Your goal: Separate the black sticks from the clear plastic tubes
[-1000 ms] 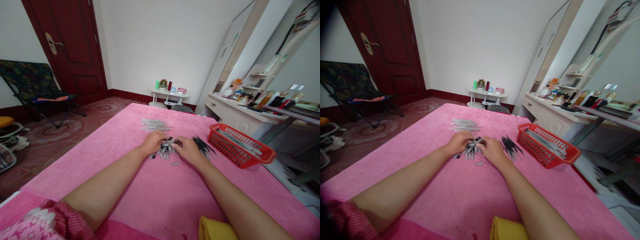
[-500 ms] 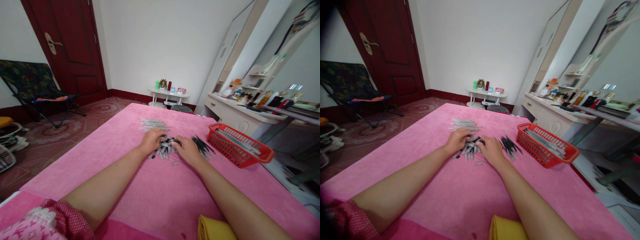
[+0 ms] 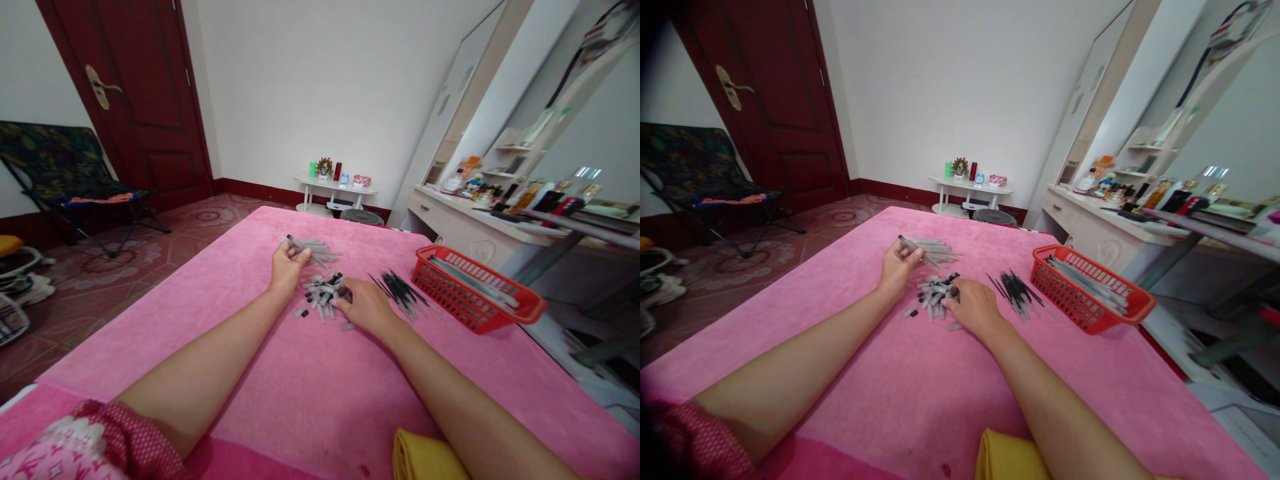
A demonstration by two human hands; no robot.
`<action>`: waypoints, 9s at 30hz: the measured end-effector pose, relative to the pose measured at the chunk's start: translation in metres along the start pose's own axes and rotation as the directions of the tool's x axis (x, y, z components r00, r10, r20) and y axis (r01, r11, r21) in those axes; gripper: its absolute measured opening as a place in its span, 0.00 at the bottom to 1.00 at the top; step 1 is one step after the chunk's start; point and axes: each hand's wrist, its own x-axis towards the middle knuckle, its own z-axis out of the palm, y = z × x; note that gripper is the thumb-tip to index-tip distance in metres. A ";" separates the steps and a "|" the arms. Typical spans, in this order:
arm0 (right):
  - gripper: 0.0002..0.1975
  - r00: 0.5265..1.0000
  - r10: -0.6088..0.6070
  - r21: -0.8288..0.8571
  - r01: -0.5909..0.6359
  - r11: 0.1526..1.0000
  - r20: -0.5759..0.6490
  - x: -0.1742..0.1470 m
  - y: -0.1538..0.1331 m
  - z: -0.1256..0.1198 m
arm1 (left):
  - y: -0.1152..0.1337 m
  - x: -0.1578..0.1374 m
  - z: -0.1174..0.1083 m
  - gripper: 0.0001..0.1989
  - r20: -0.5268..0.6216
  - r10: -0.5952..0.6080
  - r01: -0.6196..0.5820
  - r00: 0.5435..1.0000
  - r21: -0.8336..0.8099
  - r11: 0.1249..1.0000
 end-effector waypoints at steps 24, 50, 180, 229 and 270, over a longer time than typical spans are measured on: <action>0.03 0.970 0.148 0.455 -0.044 0.889 -0.195 0.012 0.015 0.012 | -0.007 -0.001 -0.003 0.22 -0.012 -0.237 0.227 0.971 -0.252 0.941; 0.13 0.911 -0.381 -0.005 0.385 0.923 -0.155 0.006 -0.003 0.016 | -0.009 -0.001 -0.003 0.17 -0.066 -0.256 0.229 0.964 -0.276 0.933; 0.12 0.893 0.247 0.051 -0.246 0.968 -0.377 0.013 0.100 -0.055 | -0.018 0.027 -0.042 0.16 0.554 0.069 -0.554 0.830 0.803 0.221; 0.09 0.962 0.274 -0.196 -0.271 0.942 -0.013 0.007 0.061 -0.028 | -0.013 0.015 -0.028 0.16 0.572 0.095 -0.550 0.815 0.711 0.438; 0.05 0.966 -0.253 -0.024 0.252 0.967 -0.050 -0.008 -0.060 -0.011 | -0.036 0.026 -0.031 0.12 0.242 0.172 -0.286 0.955 0.595 0.751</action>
